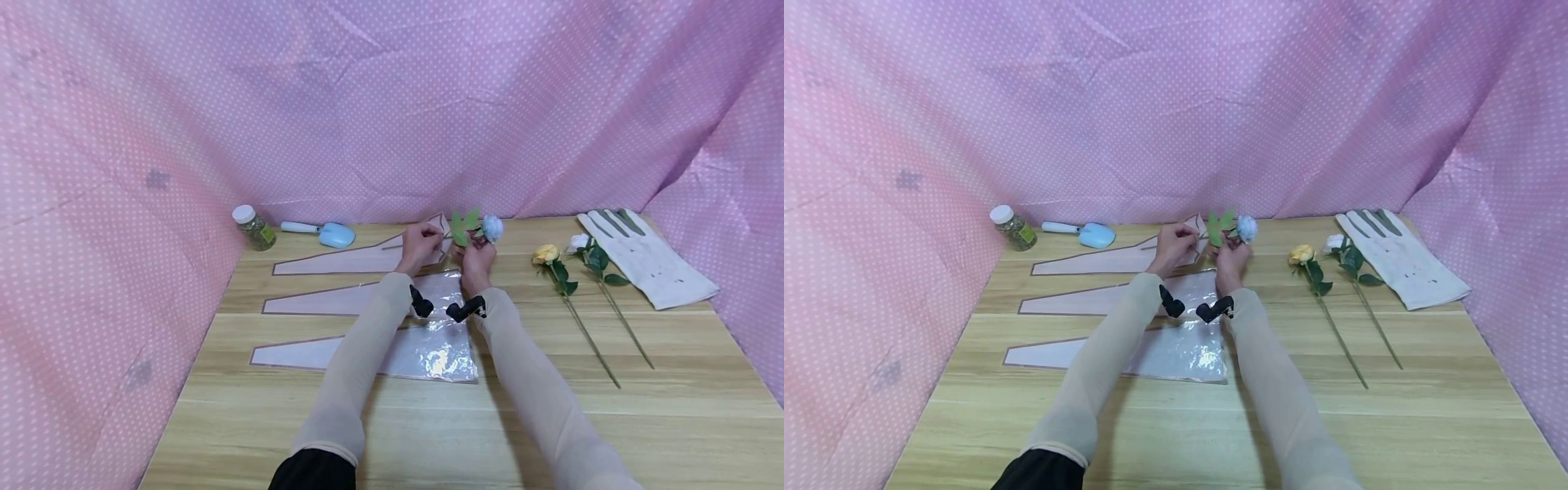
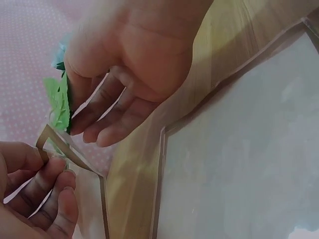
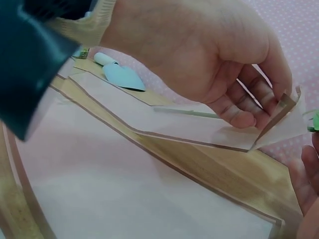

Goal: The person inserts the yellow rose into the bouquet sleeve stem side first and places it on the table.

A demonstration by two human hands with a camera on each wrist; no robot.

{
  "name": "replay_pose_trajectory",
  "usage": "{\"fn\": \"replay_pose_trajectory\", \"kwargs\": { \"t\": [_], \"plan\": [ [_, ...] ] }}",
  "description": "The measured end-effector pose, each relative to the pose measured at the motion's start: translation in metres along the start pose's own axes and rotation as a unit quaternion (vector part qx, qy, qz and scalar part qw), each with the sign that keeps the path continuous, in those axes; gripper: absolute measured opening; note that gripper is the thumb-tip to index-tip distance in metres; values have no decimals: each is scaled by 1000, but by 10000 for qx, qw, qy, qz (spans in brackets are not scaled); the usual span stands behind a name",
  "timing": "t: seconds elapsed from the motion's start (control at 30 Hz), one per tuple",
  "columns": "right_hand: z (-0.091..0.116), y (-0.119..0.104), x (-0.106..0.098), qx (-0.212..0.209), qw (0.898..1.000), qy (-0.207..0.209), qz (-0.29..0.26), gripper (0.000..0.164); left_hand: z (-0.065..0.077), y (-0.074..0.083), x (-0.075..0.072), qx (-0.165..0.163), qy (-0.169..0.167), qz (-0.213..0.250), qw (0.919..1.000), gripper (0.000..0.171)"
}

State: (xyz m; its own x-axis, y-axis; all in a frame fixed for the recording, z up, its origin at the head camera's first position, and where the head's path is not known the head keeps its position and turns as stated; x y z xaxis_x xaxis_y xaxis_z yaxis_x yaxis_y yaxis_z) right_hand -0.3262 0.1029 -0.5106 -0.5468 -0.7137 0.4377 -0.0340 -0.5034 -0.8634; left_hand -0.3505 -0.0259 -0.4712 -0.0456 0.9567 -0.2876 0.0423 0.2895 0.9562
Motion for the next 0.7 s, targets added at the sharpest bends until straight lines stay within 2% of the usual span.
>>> {"fn": "replay_pose_trajectory", "kwargs": {
  "t": [0.2,0.5,0.7],
  "plan": [
    [2,2,1,280,9995,-134,22,5,0,2,2,94,-17,22,10000,11],
    [2,2,-1,515,9956,-304,-726,5,0,1,1,82,-49,71,9999,12],
    [2,1,-2,515,9965,-267,-598,11,1,1,2,20,-140,171,9998,12]
  ]
}}
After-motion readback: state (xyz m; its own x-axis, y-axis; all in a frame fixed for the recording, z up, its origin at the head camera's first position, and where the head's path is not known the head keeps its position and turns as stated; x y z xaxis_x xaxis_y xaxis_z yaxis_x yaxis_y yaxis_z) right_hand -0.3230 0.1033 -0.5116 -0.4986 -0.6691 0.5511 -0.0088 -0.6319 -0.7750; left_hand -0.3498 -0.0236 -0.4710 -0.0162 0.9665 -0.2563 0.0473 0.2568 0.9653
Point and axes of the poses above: each hand's wrist, its own z-axis away from the middle knuckle, its own x-axis out of the palm, y = z × x, the point moved 3 cm from there along -z, towards the middle knuckle, and after that the axes turned 2 degrees about y, right-handed, at the moved point
